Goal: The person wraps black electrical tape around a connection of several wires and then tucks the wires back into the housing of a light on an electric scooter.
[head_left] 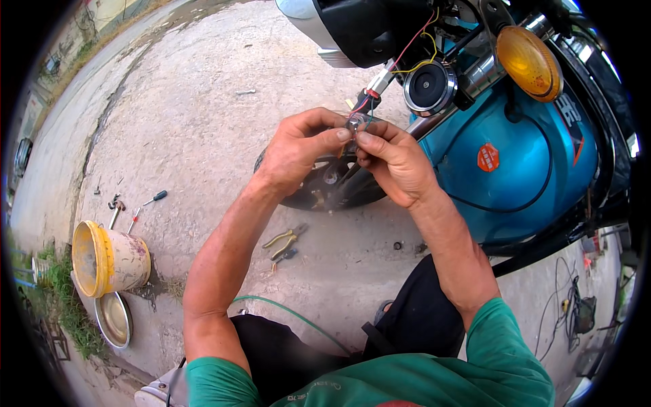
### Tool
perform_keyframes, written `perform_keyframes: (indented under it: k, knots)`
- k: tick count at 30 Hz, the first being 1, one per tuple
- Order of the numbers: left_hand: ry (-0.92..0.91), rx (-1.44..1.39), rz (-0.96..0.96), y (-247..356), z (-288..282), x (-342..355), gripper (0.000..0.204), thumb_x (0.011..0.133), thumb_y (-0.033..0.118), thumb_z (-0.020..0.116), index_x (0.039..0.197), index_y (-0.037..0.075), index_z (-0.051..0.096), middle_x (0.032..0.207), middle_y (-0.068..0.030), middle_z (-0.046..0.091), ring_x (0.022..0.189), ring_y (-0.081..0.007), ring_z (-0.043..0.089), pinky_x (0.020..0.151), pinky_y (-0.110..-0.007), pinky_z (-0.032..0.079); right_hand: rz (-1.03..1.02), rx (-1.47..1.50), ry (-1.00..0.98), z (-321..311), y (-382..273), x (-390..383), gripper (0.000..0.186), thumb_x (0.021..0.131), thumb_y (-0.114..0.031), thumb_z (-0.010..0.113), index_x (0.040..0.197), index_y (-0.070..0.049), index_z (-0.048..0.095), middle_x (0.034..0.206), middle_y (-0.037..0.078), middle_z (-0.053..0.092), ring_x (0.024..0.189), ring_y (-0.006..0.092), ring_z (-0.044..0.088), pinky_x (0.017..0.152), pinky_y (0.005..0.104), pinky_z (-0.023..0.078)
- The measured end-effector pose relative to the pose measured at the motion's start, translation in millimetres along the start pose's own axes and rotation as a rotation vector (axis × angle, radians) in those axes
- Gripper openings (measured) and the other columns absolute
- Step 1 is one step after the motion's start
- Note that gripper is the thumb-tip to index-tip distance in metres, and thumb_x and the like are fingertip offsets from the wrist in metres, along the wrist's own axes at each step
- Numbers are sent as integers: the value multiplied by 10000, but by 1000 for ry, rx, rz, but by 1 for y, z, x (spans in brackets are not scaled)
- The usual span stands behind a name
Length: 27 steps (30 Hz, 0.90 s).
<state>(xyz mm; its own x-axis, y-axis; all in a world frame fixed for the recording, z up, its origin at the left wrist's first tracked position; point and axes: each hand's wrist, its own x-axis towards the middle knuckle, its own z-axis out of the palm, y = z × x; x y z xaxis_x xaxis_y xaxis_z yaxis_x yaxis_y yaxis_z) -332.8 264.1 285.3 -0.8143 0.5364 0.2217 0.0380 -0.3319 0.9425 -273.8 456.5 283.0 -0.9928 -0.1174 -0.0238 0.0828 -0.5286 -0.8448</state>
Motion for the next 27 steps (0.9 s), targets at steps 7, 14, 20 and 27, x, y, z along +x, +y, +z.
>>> perform_keyframes:
  k: [7,14,20,27]
  knots:
    - [-13,-47,-42,-5,1,0,168,921,110,724,1040,2,673,945,-37,654,839,-112,592,777,-269,504,-131,-252,73,4,2,-2,148,920,-127,748,1028,-55,676,929,8,671,790,80,596,703,226,483]
    - [112,-84,-56,15,11,-5,396,1052,330,522,1270,2,565,1016,-95,704,802,-134,612,731,-257,494,-211,-137,137,11,0,-2,128,951,-112,645,1049,-46,599,930,29,672,779,99,619,782,277,513]
    - [24,1,94,17,-4,-9,650,1087,517,239,1372,-21,467,1128,-186,702,773,-177,633,626,-270,477,-164,-46,68,10,-1,-10,152,960,-135,519,1082,-62,571,931,83,642,799,200,620,786,362,513]
    - [-90,126,219,17,-10,-13,739,1022,625,387,1372,-20,464,1312,-214,607,848,-194,662,687,-263,515,-86,-265,63,22,-1,-17,216,905,-86,698,1095,-23,616,870,23,654,686,84,599,643,228,496]
